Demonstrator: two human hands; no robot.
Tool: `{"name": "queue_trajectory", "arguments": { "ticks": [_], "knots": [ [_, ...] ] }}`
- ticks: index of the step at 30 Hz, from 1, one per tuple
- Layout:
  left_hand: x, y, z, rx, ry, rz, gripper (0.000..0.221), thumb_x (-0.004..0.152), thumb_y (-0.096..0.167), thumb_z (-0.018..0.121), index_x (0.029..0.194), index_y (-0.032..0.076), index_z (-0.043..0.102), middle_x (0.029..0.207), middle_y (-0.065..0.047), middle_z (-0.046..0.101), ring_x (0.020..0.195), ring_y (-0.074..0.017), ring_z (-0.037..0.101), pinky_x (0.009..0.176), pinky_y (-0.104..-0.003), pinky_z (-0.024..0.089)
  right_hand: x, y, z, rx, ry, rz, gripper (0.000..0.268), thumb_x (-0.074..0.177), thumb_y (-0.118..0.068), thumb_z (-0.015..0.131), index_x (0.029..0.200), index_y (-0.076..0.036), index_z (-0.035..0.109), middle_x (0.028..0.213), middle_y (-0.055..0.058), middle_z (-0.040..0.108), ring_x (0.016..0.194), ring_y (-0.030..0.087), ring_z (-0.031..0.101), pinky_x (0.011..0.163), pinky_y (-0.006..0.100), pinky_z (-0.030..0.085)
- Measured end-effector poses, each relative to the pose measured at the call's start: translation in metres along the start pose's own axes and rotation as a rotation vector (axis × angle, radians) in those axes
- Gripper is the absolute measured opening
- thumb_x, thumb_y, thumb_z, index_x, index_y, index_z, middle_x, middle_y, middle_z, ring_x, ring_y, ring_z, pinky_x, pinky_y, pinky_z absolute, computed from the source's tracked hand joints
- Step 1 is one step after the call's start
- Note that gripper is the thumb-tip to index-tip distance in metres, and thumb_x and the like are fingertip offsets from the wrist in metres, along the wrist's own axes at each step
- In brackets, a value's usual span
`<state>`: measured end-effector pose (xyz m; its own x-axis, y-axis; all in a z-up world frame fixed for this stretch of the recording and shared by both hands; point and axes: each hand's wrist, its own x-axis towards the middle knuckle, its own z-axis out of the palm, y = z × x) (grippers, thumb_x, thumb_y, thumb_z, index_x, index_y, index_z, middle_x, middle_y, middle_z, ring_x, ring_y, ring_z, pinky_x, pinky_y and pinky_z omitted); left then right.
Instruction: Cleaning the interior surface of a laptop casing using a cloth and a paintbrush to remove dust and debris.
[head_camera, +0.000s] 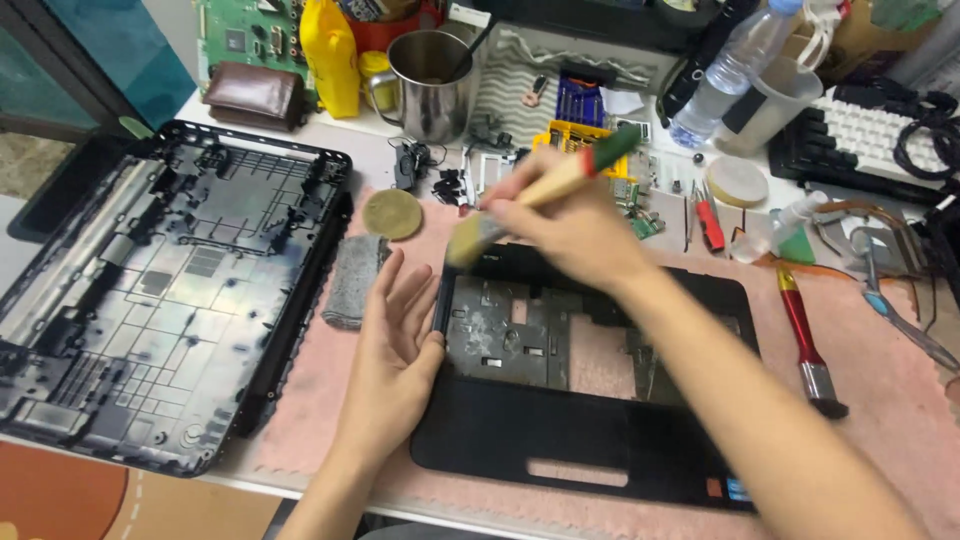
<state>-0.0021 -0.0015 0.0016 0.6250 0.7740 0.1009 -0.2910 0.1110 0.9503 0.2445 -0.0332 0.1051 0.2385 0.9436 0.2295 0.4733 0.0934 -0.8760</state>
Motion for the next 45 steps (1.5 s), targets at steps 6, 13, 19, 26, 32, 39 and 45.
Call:
{"name": "queue_trajectory", "arguments": {
  "ticks": [6, 13, 19, 26, 32, 39, 45],
  "knots": [
    [0.001, -0.010, -0.006, -0.047, -0.017, 0.008, 0.097, 0.100, -0.016, 0.047, 0.183, 0.020, 0.012, 0.187, -0.029, 0.031, 0.175, -0.0365, 0.038, 0.133, -0.040, 0.037, 0.005, 0.019, 0.021, -0.053, -0.098, 0.097, 0.016, 0.109, -0.023, 0.071, 0.108, -0.010, 0.061, 0.120, 0.013, 0.092, 0.115, 0.023, 0.091, 0.088, 0.036, 0.075],
    [-0.003, 0.005, 0.001, 0.004, 0.001, -0.043, 0.094, 0.101, -0.016, 0.045, 0.182, 0.021, 0.015, 0.188, -0.027, 0.033, 0.175, -0.0327, 0.039, 0.136, -0.041, 0.032, -0.031, 0.008, -0.050, -0.329, 0.076, 0.356, 0.007, 0.108, -0.006, 0.067, 0.108, -0.007, 0.060, 0.113, 0.014, 0.090, 0.108, 0.023, 0.090, 0.080, 0.030, 0.076],
    [-0.002, -0.002, 0.000, 0.015, -0.003, 0.002, 0.091, 0.102, -0.013, 0.046, 0.182, 0.018, 0.016, 0.184, -0.028, 0.037, 0.174, -0.0351, 0.042, 0.137, -0.042, 0.034, -0.007, -0.014, -0.018, -0.207, 0.100, 0.147, 0.013, 0.113, -0.008, 0.070, 0.114, -0.003, 0.058, 0.116, 0.018, 0.085, 0.092, 0.022, 0.090, 0.065, 0.023, 0.074],
    [-0.001, -0.005, -0.002, -0.034, -0.012, 0.016, 0.093, 0.101, -0.015, 0.046, 0.182, 0.018, 0.015, 0.184, -0.030, 0.036, 0.174, -0.0356, 0.041, 0.135, -0.041, 0.035, -0.007, 0.018, 0.002, -0.225, -0.044, 0.157, 0.016, 0.111, -0.022, 0.075, 0.108, -0.010, 0.065, 0.092, 0.007, 0.080, 0.069, 0.013, 0.076, 0.060, 0.025, 0.065],
    [-0.003, 0.006, 0.001, -0.013, -0.008, -0.005, 0.091, 0.102, -0.014, 0.044, 0.182, 0.018, 0.015, 0.187, -0.029, 0.033, 0.175, -0.0359, 0.039, 0.139, -0.044, 0.030, -0.056, 0.009, -0.087, -0.530, 0.109, 0.470, 0.008, 0.107, -0.008, 0.074, 0.108, -0.002, 0.069, 0.104, 0.017, 0.079, 0.083, 0.024, 0.076, 0.067, 0.032, 0.064],
    [-0.002, 0.001, 0.001, -0.010, 0.006, 0.012, 0.089, 0.102, -0.012, 0.048, 0.181, 0.015, 0.017, 0.183, -0.030, 0.038, 0.173, -0.0346, 0.042, 0.139, -0.044, 0.032, -0.035, -0.012, -0.046, -0.222, 0.246, 0.138, 0.018, 0.113, -0.008, 0.075, 0.115, -0.002, 0.058, 0.113, 0.019, 0.078, 0.100, 0.027, 0.090, 0.077, 0.028, 0.078],
    [0.000, 0.000, 0.001, -0.064, -0.008, 0.045, 0.087, 0.106, -0.005, 0.054, 0.181, 0.013, 0.015, 0.180, -0.032, 0.037, 0.170, -0.0366, 0.045, 0.140, -0.046, 0.035, -0.008, 0.002, 0.017, 0.001, -0.004, 0.065, 0.018, 0.113, -0.020, 0.072, 0.111, -0.006, 0.060, 0.085, 0.010, 0.082, 0.064, 0.013, 0.078, 0.059, 0.024, 0.068]
  ]
}}
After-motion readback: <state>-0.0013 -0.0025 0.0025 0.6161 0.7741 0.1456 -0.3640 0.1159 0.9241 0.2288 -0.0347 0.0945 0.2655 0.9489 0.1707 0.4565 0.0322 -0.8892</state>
